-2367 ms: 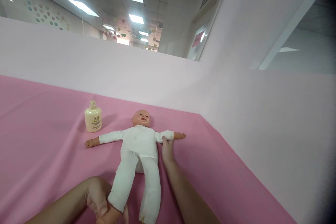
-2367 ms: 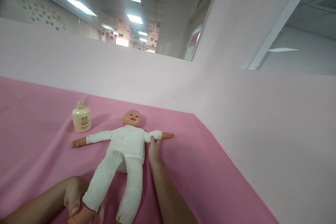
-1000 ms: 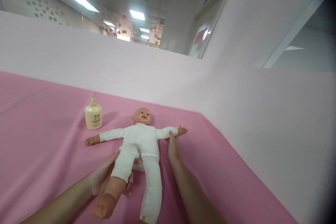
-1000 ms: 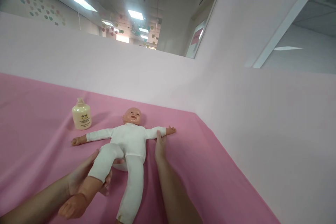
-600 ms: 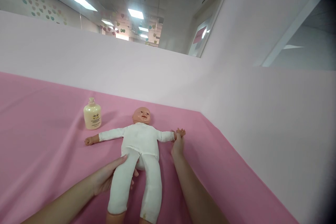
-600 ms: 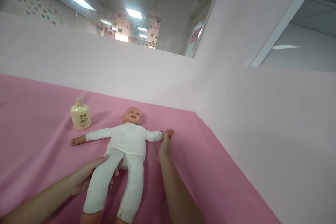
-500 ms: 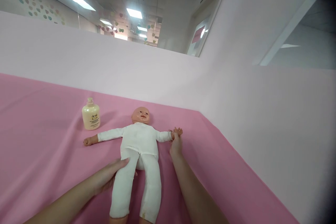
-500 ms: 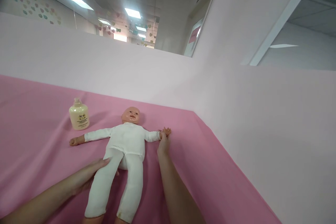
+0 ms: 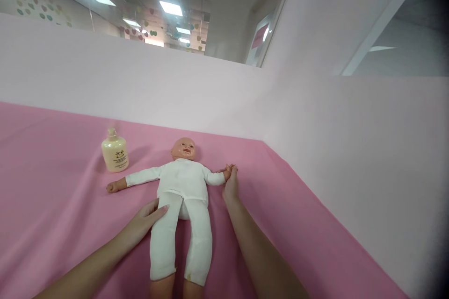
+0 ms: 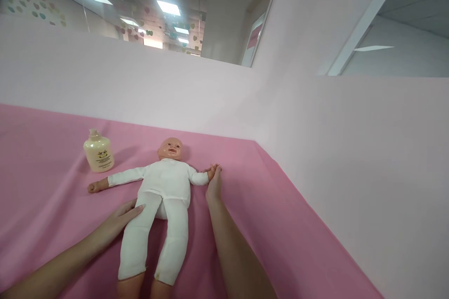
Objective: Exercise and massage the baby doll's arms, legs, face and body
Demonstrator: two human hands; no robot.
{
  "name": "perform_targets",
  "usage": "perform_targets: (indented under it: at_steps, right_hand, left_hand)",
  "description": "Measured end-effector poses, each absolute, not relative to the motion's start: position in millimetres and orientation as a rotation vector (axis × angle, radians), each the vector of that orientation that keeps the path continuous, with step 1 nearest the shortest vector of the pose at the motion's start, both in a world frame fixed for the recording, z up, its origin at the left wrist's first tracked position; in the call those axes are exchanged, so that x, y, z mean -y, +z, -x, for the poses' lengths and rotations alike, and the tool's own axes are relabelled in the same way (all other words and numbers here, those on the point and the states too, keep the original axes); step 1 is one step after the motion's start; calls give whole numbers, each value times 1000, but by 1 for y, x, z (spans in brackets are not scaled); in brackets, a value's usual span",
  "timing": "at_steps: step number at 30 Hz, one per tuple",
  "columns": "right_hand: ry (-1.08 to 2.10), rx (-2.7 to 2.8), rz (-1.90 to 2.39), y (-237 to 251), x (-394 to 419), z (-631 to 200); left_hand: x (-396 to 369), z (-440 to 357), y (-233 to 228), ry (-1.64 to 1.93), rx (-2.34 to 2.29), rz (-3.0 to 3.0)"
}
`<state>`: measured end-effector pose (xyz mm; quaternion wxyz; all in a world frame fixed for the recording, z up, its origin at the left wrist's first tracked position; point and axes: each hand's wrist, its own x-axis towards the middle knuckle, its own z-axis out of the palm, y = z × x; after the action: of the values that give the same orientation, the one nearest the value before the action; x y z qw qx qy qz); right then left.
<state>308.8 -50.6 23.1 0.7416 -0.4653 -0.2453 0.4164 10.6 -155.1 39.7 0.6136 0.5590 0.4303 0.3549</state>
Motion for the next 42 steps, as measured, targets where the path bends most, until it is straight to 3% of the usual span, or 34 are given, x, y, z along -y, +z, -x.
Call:
perform_targets:
  at_steps: [21, 29, 33, 42]
  right_hand:
    - [897, 527, 1004, 17, 44, -312]
    - [845, 565, 1045, -1, 38, -320]
    - [750, 571, 1111, -5, 38, -321]
    - [719, 602, 1091, 1, 39, -329]
  left_hand:
    - [140, 0, 36, 977, -1157, -1491]
    - [107, 10, 2, 1015, -1508, -1900]
    - [98, 10, -14, 830, -1776, -1988]
    - [89, 7, -12, 582, -1910, -2143]
